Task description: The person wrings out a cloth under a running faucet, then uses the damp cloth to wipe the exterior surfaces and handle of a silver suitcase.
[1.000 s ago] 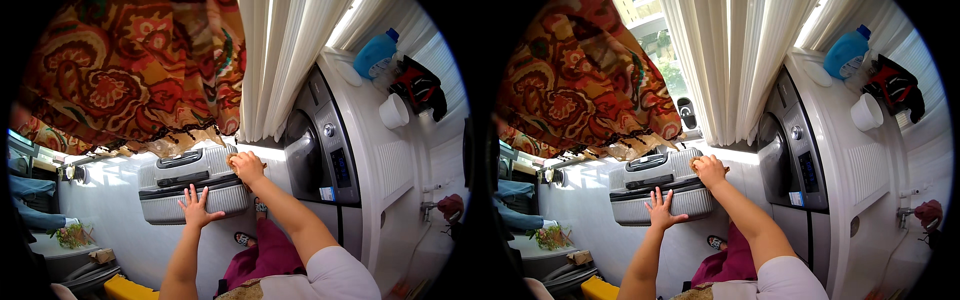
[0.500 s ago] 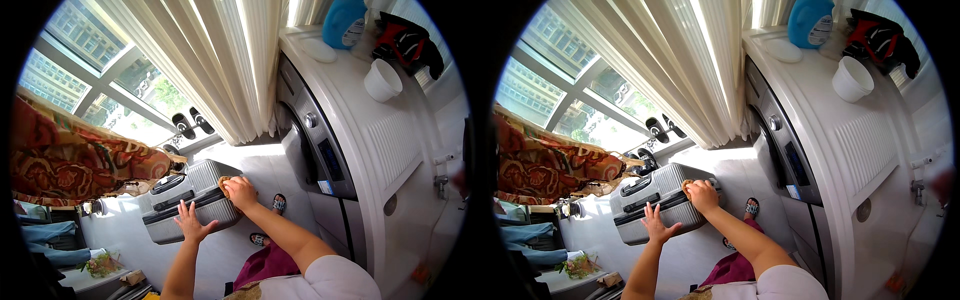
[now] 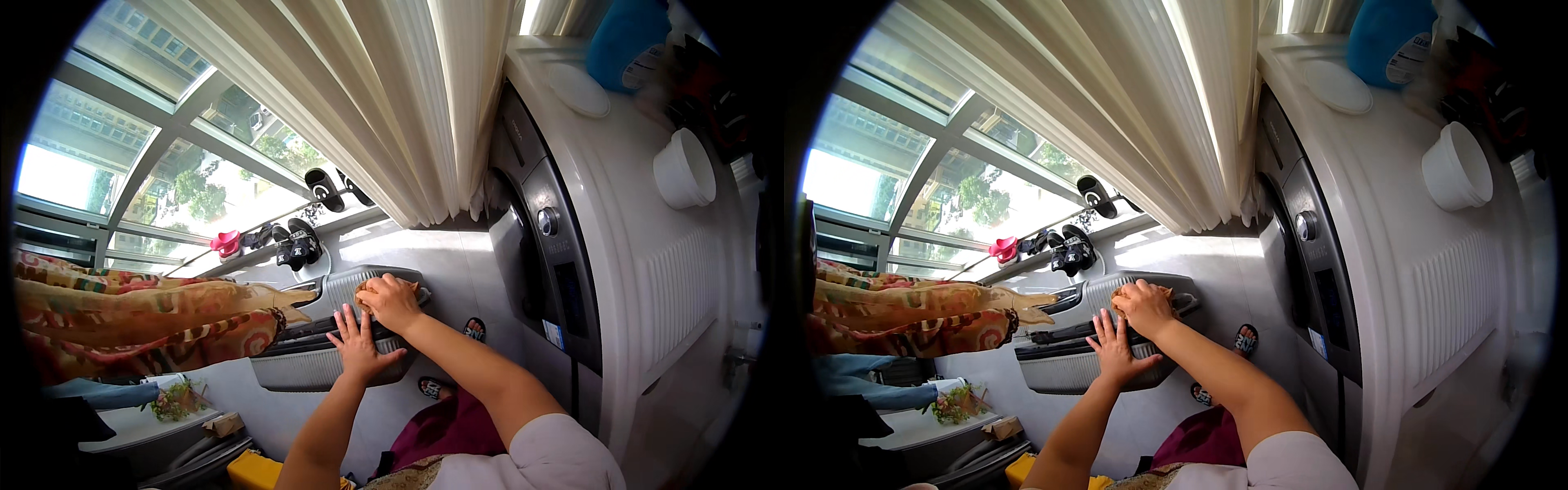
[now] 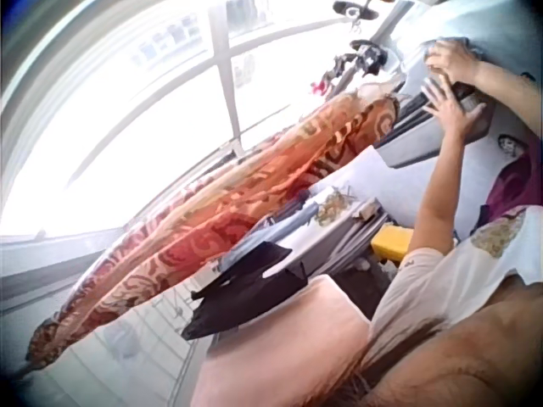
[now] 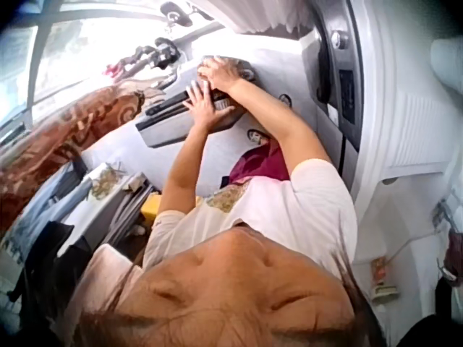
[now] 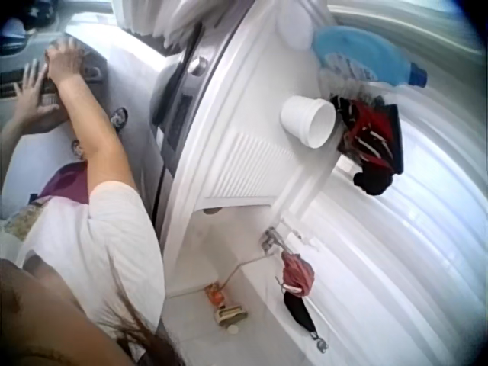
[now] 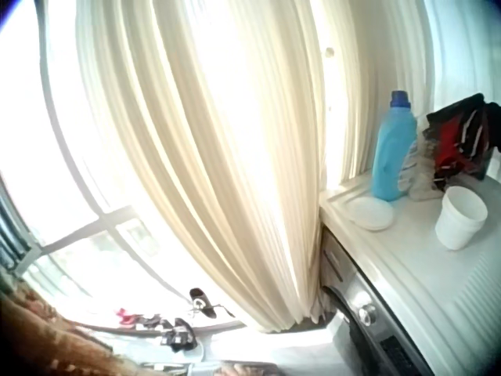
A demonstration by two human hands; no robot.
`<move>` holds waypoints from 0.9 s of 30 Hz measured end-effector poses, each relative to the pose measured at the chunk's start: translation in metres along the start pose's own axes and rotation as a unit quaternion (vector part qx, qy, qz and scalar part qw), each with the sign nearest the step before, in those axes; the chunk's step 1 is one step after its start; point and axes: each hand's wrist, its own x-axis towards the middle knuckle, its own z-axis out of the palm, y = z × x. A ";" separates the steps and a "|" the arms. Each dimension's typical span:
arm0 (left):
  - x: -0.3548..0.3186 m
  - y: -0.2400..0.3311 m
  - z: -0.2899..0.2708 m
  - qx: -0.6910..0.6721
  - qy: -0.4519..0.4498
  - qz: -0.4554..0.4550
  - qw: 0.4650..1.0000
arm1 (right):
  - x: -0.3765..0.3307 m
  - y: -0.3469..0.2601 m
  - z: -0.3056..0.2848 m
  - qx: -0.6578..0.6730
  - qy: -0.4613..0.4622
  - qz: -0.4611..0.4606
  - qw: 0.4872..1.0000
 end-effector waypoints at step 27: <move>0.007 -0.010 0.005 -0.046 -0.048 -0.006 0.998 | 0.065 -0.037 0.075 -0.120 -0.105 -0.301 0.940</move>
